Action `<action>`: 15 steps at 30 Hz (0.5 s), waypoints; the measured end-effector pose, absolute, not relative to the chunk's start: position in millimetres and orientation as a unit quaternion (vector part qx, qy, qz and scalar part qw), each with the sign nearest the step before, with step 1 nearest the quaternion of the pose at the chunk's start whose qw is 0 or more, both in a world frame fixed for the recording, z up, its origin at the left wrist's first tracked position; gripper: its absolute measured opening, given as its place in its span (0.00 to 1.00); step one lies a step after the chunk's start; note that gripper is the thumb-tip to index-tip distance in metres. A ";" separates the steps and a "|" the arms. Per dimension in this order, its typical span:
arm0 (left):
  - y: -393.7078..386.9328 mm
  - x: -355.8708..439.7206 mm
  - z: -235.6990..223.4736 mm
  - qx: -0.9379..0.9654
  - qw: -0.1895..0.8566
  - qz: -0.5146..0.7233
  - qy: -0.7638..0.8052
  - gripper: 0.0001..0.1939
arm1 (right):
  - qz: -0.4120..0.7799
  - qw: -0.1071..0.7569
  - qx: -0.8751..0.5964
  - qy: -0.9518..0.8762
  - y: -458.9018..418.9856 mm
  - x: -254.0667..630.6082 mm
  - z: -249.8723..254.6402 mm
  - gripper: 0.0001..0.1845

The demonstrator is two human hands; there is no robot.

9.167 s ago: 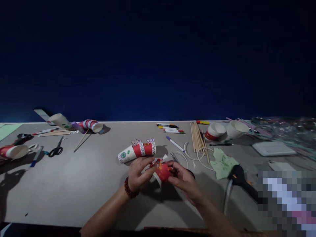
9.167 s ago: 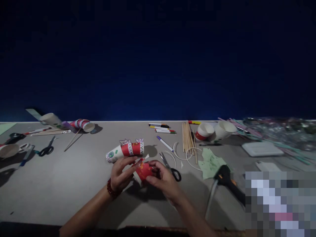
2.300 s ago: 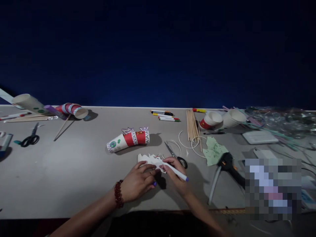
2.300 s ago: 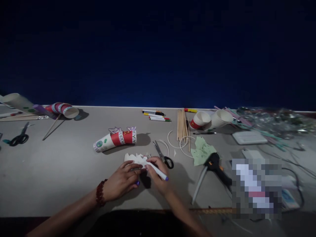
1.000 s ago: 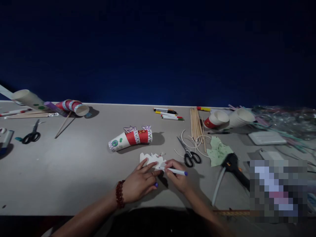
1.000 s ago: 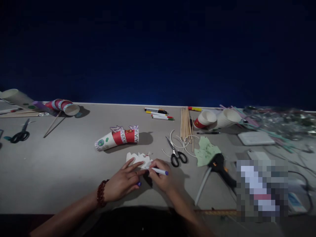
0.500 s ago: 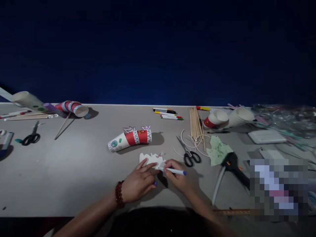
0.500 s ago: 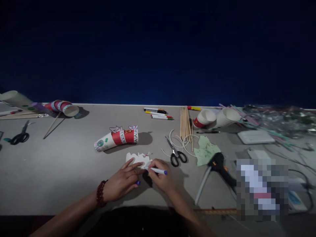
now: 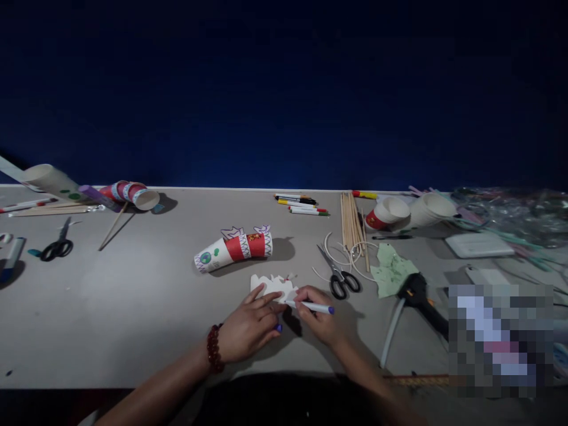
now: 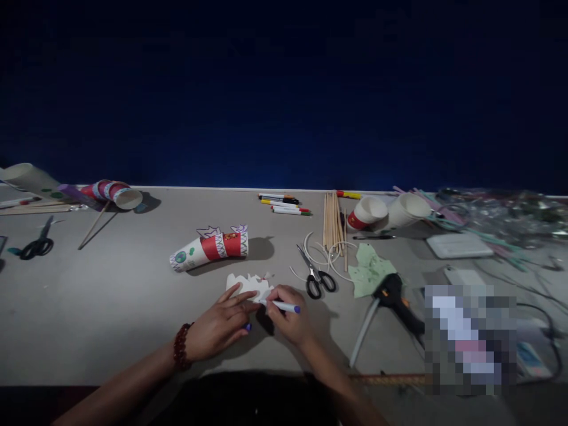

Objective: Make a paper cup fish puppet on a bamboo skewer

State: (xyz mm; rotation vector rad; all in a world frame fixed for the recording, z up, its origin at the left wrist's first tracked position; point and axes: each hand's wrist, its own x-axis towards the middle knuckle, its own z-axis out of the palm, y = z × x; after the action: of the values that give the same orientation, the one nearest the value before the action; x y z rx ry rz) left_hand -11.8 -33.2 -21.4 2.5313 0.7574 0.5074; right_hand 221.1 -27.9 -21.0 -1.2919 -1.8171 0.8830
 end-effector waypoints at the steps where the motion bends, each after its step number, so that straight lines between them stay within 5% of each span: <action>1: -33.2 -11.8 -21.4 0.917 0.224 0.183 0.273 0.10 | 0.345 0.362 -0.500 -0.707 -27.9 221.4 -20.4 0.06; 15: -33.1 -11.8 -22.2 0.913 0.238 0.182 0.278 0.09 | 0.350 0.367 -0.502 -0.700 -28.7 222.4 -28.0 0.07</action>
State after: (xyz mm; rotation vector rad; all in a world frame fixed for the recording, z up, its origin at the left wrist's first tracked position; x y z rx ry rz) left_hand -11.8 -33.1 -22.2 2.5012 0.7623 0.4989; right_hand 222.4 -28.7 -28.0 -1.2897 -1.7988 0.9002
